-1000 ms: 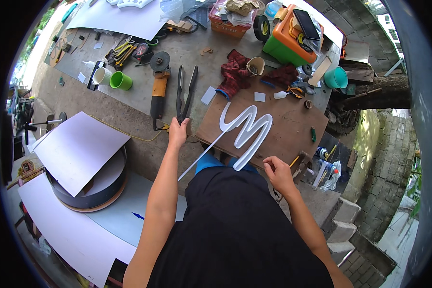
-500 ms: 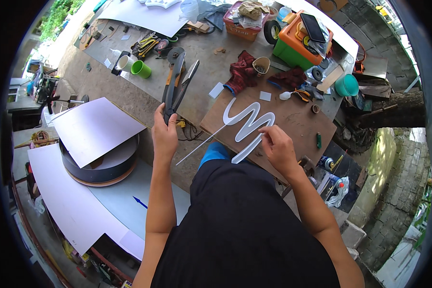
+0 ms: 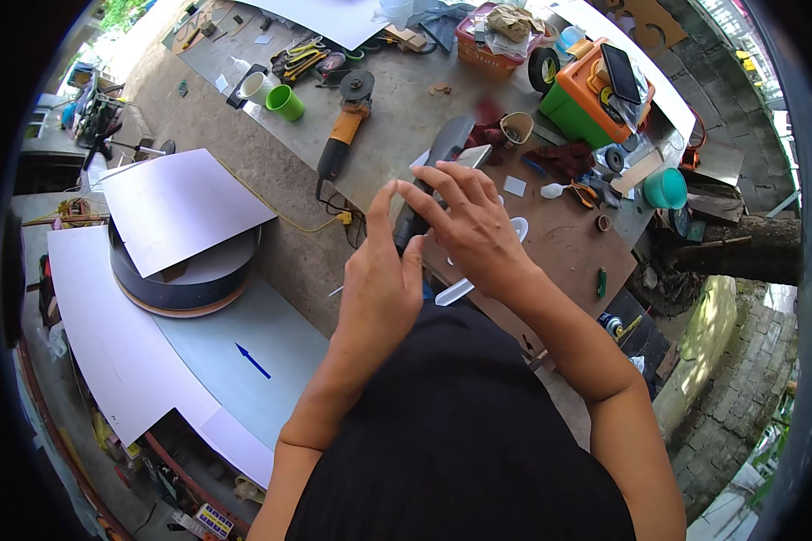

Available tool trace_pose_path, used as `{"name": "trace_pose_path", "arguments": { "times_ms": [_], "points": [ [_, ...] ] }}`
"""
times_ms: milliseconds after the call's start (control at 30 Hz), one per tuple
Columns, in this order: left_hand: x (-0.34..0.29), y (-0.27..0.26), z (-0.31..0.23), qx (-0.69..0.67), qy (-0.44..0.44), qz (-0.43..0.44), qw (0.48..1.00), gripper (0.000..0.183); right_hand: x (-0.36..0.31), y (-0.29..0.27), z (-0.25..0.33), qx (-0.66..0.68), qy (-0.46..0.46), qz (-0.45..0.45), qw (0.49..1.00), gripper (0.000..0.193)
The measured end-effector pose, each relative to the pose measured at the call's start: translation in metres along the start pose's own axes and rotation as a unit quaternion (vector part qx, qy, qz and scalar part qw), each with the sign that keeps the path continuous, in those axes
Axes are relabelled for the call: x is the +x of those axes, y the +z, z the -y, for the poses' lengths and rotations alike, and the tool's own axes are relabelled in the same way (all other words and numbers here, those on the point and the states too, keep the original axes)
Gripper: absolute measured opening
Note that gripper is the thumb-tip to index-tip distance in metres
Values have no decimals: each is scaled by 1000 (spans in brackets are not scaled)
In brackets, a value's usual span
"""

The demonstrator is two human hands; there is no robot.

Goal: Assembling a channel letter sign by hammering the trim components into the backplate and adjusting the fit.

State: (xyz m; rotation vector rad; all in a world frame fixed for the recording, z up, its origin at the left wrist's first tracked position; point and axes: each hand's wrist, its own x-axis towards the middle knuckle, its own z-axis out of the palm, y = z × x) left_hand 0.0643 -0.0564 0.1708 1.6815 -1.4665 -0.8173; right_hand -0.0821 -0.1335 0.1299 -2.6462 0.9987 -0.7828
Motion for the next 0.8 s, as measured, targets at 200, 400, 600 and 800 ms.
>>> {"name": "trace_pose_path", "arguments": {
  "times_ms": [200, 400, 600, 800],
  "points": [
    [-7, 14, -15, -86, 21, 97, 991, 61, -8, -28, -13, 30, 54, 65, 996, 56],
    [-16, 32, -18, -149, 60, 193, 968, 64, -23, -38, -27, 141, 143, 112, 973, 45],
    [3, 17, 17, -245, 118, 174, 947, 58, -26, -33, -50, 215, 196, 128, 948, 52],
    [13, 43, 181, 0, -70, 112, 991, 37, -22, -13, -68, 232, 191, 161, 940, 49]
  ]
}}
